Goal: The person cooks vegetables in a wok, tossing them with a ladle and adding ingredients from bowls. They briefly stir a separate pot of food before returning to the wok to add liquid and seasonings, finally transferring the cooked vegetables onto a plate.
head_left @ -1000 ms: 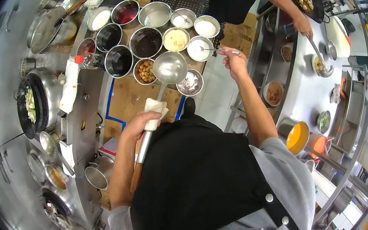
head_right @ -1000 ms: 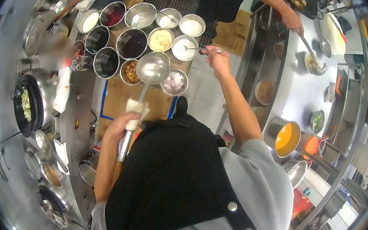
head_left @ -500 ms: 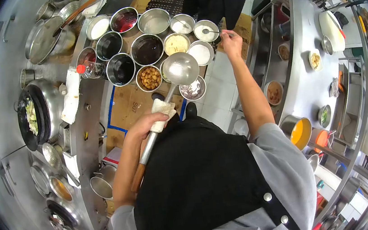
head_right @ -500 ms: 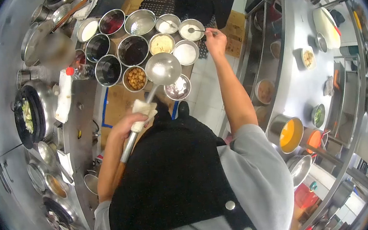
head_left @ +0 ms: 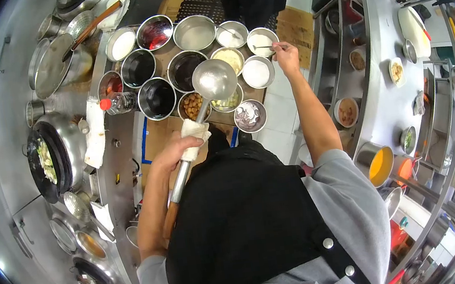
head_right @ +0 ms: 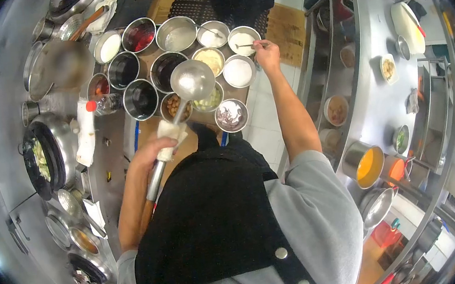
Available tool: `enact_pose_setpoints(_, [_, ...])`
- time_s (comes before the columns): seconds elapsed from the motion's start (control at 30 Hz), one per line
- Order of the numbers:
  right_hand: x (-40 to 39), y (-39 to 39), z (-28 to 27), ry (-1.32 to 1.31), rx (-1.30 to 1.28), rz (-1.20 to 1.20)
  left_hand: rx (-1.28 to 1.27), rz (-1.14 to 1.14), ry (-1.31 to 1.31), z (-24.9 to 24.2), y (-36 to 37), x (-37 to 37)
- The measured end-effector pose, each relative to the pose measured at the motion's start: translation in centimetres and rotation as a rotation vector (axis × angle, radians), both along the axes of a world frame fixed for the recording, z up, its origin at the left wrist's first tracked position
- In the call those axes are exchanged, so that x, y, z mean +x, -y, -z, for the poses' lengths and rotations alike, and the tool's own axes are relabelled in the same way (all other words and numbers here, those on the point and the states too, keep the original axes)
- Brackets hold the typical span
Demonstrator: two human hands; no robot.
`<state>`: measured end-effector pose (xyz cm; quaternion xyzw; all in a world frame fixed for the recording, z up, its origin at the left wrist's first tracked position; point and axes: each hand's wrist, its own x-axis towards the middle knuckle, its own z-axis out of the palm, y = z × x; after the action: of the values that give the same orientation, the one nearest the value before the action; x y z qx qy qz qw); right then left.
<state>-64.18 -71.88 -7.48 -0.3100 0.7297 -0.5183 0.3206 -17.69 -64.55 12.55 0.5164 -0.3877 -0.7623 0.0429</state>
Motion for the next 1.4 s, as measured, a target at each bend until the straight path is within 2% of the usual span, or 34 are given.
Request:
enact_pose_setpoints(0.23, [-0.6, -3.2, -5.0, 0.471, 0.008, 0.202, -0.002, 0.054, -0.026, 0.6, 3.1, -1.7])
enact_pose_setpoints(0.37, [0.1, -5.4, -10.3, 0.574, -0.073, 0.183, -0.024, 0.066, -0.037, 1.2, 4.3, -3.5])
enact_pose_setpoints(0.47, [1.3, -4.8, -12.3, 0.418, -0.104, 0.103, -0.015, 0.067, -0.116, 3.0, 5.1, -5.2])
enact_pose_setpoints(0.57, [2.9, -1.3, -10.2, 0.278, -0.134, 0.089, 0.016, 0.107, -0.085, 3.3, 5.3, -5.3])
enact_pose_setpoints(0.77, [6.8, 5.9, -4.5, 0.053, 0.005, -0.041, 0.014, 0.06, -0.074, 1.1, 3.2, -1.7])
enact_pose_setpoints(0.9, [7.5, 7.9, -1.8, -0.224, 0.043, -0.088, 0.006, 0.064, -0.048, 0.3, 2.2, 0.9])
enact_pose_setpoints(1.0, [7.8, 8.4, -0.1, -0.253, 0.041, -0.084, -0.025, -0.024, -0.055, -0.9, 1.5, 1.3])
enact_pose_setpoints(1.1, [8.1, 8.5, 0.0, -0.219, 0.053, -0.086, 0.029, -0.045, -0.074, 0.3, 1.3, 2.5])
enact_pose_setpoints(1.2, [8.0, 7.8, -1.8, -0.072, 0.109, -0.153, 0.036, -0.092, -0.048, 0.5, 1.3, 2.7])
enact_pose_setpoints(1.3, [7.5, 7.1, -2.3, 0.061, 0.046, -0.139, 0.027, -0.056, -0.01, 1.2, 1.7, 3.1])
enact_pose_setpoints(1.4, [6.6, 6.1, -3.7, 0.349, 0.055, -0.024, -0.007, -0.052, -0.032, 1.3, 2.2, 2.7])
